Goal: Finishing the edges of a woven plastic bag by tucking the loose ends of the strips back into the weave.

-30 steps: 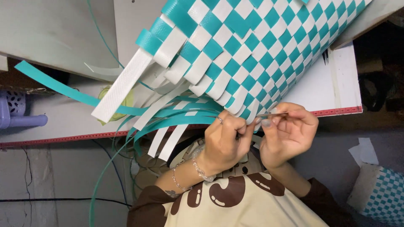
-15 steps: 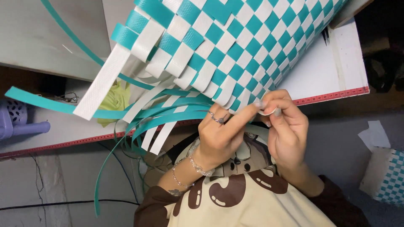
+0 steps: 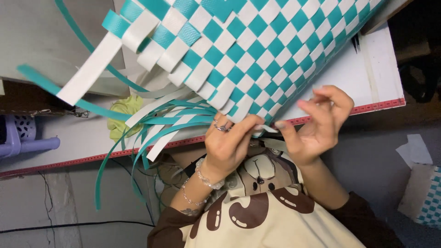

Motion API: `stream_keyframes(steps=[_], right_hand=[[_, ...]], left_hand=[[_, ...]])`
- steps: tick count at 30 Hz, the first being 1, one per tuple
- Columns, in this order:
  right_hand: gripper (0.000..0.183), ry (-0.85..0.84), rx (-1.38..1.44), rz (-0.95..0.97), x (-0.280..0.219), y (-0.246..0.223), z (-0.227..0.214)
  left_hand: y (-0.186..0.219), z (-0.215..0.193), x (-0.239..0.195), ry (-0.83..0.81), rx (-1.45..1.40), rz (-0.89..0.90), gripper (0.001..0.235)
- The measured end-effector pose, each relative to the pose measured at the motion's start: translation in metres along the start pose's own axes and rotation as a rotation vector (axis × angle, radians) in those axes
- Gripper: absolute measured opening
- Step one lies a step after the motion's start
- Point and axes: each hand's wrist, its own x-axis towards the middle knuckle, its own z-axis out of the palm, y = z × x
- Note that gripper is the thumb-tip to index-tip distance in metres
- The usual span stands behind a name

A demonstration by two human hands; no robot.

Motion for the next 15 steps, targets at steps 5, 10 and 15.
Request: stream_keyframes(steps=[5, 10, 15], right_hand=[[0.03, -0.301, -0.183, -0.243, 0.024, 0.015, 0.016], [0.031, -0.398, -0.168, -0.312, 0.034, 0.011, 0.039], [0.02, -0.355, -0.212, -0.325, 0.027, 0.011, 0.044]], left_hand=[[-0.008, -0.025, 0.0, -0.117, 0.059, -0.039, 0.021], [-0.017, -0.028, 0.0, 0.071, 0.051, -0.111, 0.021], [-0.026, -0.021, -0.006, 0.262, 0.068, -0.111, 0.029]])
